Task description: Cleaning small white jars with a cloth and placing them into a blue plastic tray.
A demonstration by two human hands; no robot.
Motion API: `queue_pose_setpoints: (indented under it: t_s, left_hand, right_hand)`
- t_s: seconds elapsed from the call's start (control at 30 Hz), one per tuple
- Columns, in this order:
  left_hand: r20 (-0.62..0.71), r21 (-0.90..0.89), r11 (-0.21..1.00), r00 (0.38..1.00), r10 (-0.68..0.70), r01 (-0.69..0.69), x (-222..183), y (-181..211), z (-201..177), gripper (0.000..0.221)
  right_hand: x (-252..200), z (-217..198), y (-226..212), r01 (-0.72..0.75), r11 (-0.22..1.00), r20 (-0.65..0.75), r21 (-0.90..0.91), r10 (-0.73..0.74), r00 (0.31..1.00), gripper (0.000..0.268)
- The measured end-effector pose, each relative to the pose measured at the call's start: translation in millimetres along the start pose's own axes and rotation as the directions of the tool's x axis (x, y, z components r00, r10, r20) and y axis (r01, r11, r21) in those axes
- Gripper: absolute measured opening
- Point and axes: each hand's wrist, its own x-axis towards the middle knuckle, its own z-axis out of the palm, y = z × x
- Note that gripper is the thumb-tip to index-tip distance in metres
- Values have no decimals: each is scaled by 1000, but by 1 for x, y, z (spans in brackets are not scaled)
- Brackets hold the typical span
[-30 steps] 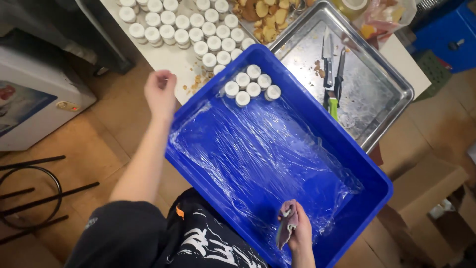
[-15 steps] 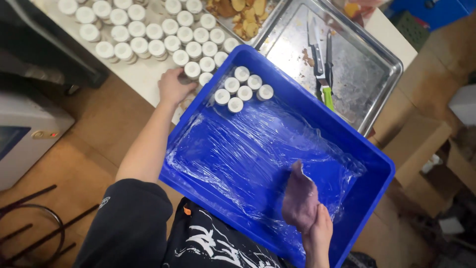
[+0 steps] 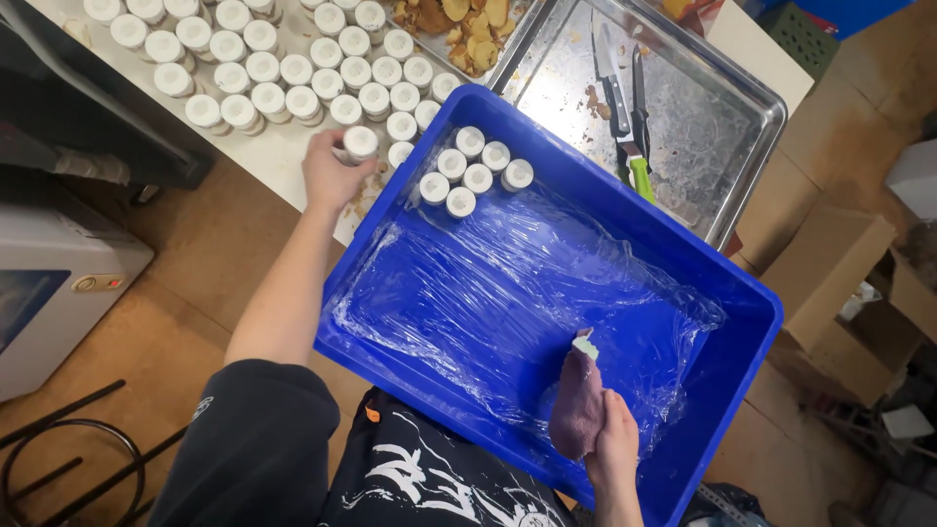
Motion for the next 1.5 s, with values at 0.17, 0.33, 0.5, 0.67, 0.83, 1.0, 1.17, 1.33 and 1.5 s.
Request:
queue_pose_setpoints:
  t_s: [0.17,0.33,0.5,0.67,0.83,1.0,1.17,1.33,1.5]
  left_hand:
    - [-159,57,978,965,208,-201,-40,12,-46,53]
    - [-141,-82,972,968,208,-220,-131,72,-82,54]
    - [-88,-181,972,987,136,-150,-228,121,-78,54]
    - [-90,-30,947,945,315,-319,-314,158,-46,49]
    - [-31,32,915,915,403,-402,-386,214,-17,49]
    - [217,-251,954,950,223,-167,-438,252,13,50]
    - [327,-417,898,900,289,-138,-469,259,52,49]
    - [349,-515,850,879,324,-109,-477,262,70,46]
    - [383,-580,815,888,253,18,-455,259,80,49]
  right_hand:
    - [43,-68,32,84,995,81,43,-88,993,9]
    - [29,-71,-18,117,965,310,236,-189,932,32]
    - [4,-56,-60,385,833,408,-398,-215,887,20]
    - [42,-99,-40,301,892,507,-337,-98,856,15]
    - [31,-112,-63,276,901,536,-335,-59,842,17]
    - [12,-132,-73,83,990,628,113,-136,766,24]
    - [-30,-126,-87,28,969,495,247,-151,856,10]
    - [-47,-128,-77,-63,918,483,392,-147,863,17]
    - [-58,-112,-51,-120,924,499,362,-84,862,16]
